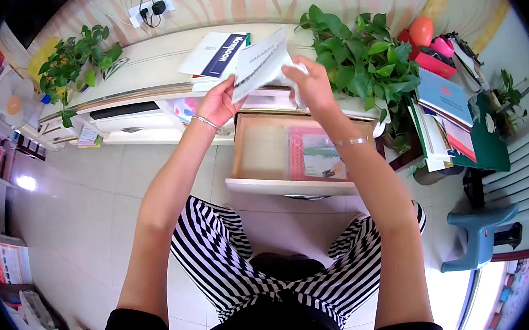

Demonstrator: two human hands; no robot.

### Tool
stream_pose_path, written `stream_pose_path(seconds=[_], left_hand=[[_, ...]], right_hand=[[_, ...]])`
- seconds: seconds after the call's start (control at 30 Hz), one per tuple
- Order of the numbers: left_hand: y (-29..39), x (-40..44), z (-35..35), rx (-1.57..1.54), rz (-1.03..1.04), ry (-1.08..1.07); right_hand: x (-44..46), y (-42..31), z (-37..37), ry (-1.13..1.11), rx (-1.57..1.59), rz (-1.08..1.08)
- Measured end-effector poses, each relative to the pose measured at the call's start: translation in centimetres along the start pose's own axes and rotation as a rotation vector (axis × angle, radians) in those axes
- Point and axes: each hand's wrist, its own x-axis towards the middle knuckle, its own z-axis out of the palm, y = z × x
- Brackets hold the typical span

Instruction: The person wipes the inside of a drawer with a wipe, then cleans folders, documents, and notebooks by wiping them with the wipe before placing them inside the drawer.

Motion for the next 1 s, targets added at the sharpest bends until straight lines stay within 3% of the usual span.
stream_pose_path(seconds=[0.17,0.23,0.27,0.3,0.37,0.43,0.5,0.57,0.6,0.7,0.83,0.9,0.97,1.0], left_hand=[[-4.3,-3.1,2.3,0.151,0.038,-0.101],[-5.6,-4.1,2.4,0.113,-0.044,-0.155],[-6.3,-4.7,2.3,0.117,-0.054,-0.148],[-7.0,-5.2,2.1,0.197,-0.023,-0.090],[-8.1,-6.4,2.0,0.339,-0.011,0.016],[-10.9,-7.6,1.5,0.481,-0.004,0.089],[-14.6,-9.2,1.3,0.561,0.006,0.040],[-17.0,-11.1,2.0,0.483,-0.038,0.061],[-17.7,-11.8,2.3,0.311,-0.043,0.109],[-17.6,-14.3,2.3,0.368,-0.159,0.031],[-18.0,-16.2,2.6,0.387,-0.136,0.174],[-17.5,-16.7,2.9,0.325,-0.121,0.143],[-18.0,-16.7,2.6,0.273,-0.086,0.093],[-18.3,-16.7,2.6,0.273,-0.087,0.089]], right_hand=[[-8.1,3.8,-3.2,0.023,0.112,0.104],[-10.3,6.5,-4.5,-0.014,-0.034,0.144],[-10.0,8.3,-4.9,-0.027,-0.265,-0.322],[-10.6,9.4,-6.4,-0.021,-0.258,-0.315],[-12.1,7.4,-7.3,0.304,-0.485,-0.113],[-13.2,6.1,-5.6,0.290,-0.430,-0.187],[-13.9,4.8,-1.7,0.049,-0.674,-0.670],[-12.7,5.5,1.0,-0.056,-0.672,-0.819],[-11.9,5.5,1.0,-0.050,-0.665,-0.818],[-8.8,5.7,1.1,0.080,-0.764,-0.855],[-7.9,5.8,-0.8,0.248,-0.871,-0.715],[-9.4,6.4,-1.8,0.277,-0.898,-0.651],[-10.4,7.2,-1.9,0.293,-0.960,-0.874],[-10.7,7.5,-1.9,0.305,-0.956,-0.841]])
